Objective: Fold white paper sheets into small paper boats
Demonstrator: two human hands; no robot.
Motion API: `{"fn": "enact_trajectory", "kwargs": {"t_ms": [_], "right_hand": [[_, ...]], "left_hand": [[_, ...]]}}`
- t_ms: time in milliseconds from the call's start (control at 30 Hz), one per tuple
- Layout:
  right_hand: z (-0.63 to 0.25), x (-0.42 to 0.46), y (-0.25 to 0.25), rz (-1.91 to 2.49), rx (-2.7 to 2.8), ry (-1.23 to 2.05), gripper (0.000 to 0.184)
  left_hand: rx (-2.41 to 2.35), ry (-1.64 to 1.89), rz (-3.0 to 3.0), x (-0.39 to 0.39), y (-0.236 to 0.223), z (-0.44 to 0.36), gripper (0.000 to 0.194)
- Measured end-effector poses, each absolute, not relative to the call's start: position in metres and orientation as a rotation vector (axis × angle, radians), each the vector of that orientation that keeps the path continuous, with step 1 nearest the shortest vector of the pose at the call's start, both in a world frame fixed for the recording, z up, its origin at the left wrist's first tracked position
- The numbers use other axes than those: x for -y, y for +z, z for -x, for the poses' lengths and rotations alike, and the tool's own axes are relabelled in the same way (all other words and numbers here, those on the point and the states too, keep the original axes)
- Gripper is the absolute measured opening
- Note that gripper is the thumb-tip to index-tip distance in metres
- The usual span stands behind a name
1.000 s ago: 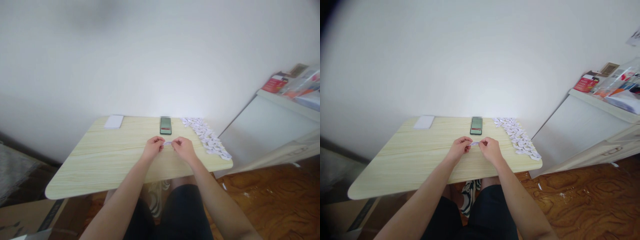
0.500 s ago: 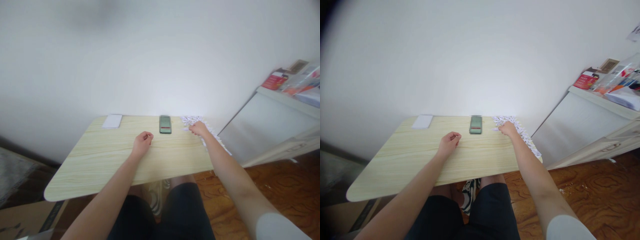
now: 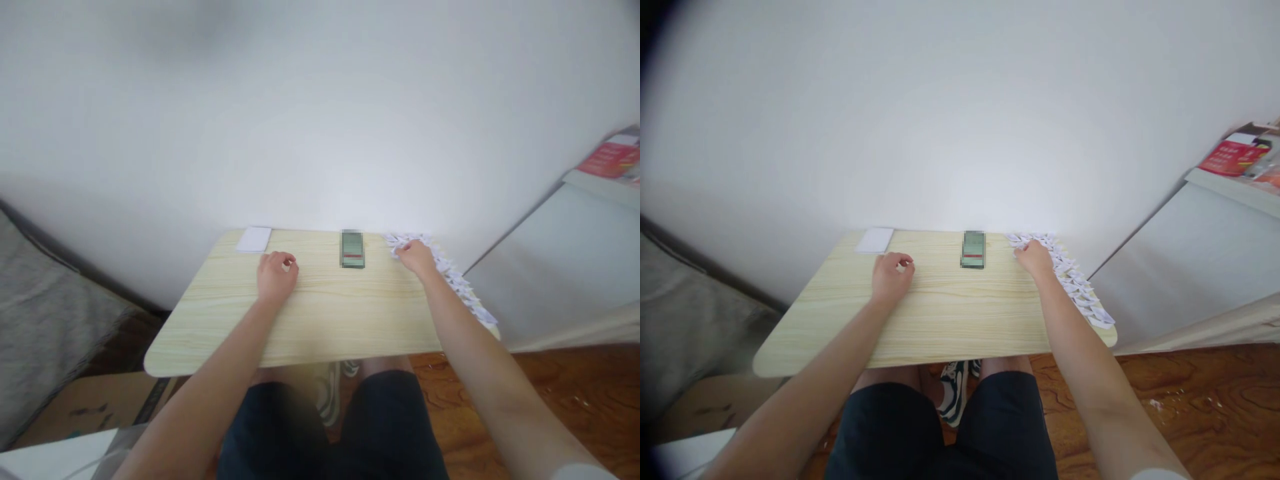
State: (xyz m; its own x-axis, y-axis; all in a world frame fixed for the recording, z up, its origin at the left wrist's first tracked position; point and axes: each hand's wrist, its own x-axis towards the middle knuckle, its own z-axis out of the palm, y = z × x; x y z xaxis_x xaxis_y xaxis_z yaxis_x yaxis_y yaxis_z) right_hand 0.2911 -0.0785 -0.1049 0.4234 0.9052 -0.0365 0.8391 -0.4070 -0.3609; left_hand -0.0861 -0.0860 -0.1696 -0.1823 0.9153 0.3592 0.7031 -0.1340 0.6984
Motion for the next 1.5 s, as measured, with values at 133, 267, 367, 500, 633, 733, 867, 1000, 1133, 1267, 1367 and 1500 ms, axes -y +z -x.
{"fn": "enact_trajectory", "kwargs": {"t_ms": [133,267,367,500,633,733,867,1000,1133,1267,1367,1500], "right_hand": [[-0.239,0.108,-0.129,2.176,1.598,0.322,0.023],[-0.192,0.133,-0.152,1.985,1.666,0.364,0.024],[-0.173,0.142,-0.163,1.912,1.689,0.368,0.023],[-0.166,0.147,-0.172,1.872,1.720,0.337,0.021],[-0.167,0.149,-0.173,1.849,1.730,0.330,0.020],[-0.167,0.149,-0.173,1.848,1.720,0.333,0.020],[-0.167,0.148,-0.172,1.849,1.715,0.346,0.021],[-0.167,0.147,-0.173,1.853,1.710,0.355,0.020],[-0.167,0.147,-0.173,1.856,1.707,0.360,0.020],[-0.168,0.148,-0.172,1.859,1.707,0.358,0.020],[-0.168,0.148,-0.172,1.860,1.710,0.358,0.021],[-0.168,0.148,-0.172,1.854,1.716,0.360,0.021]], "left_hand": [[-2.168,1.207,-1.861,0.071,-0.163,0.129,0.033],[-2.298,1.081,-1.882,0.050,-0.164,0.168,0.035],[-2.311,0.956,-1.922,0.037,-0.169,0.185,0.033],[-2.303,0.825,-1.941,0.028,-0.177,0.196,0.037],[-2.297,0.771,-1.943,0.022,-0.182,0.204,0.037],[-2.290,0.769,-1.951,0.019,-0.184,0.209,0.037],[-2.270,0.784,-1.943,0.014,-0.183,0.213,0.036],[-2.245,0.818,-1.912,0.011,-0.180,0.216,0.029],[-2.208,0.841,-1.900,0.008,-0.179,0.219,0.026],[-2.179,0.841,-1.890,0.006,-0.179,0.222,0.029],[-2.162,0.832,-1.886,0.004,-0.179,0.224,0.030],[-2.162,0.804,-1.885,0.001,-0.178,0.227,0.031]]}}
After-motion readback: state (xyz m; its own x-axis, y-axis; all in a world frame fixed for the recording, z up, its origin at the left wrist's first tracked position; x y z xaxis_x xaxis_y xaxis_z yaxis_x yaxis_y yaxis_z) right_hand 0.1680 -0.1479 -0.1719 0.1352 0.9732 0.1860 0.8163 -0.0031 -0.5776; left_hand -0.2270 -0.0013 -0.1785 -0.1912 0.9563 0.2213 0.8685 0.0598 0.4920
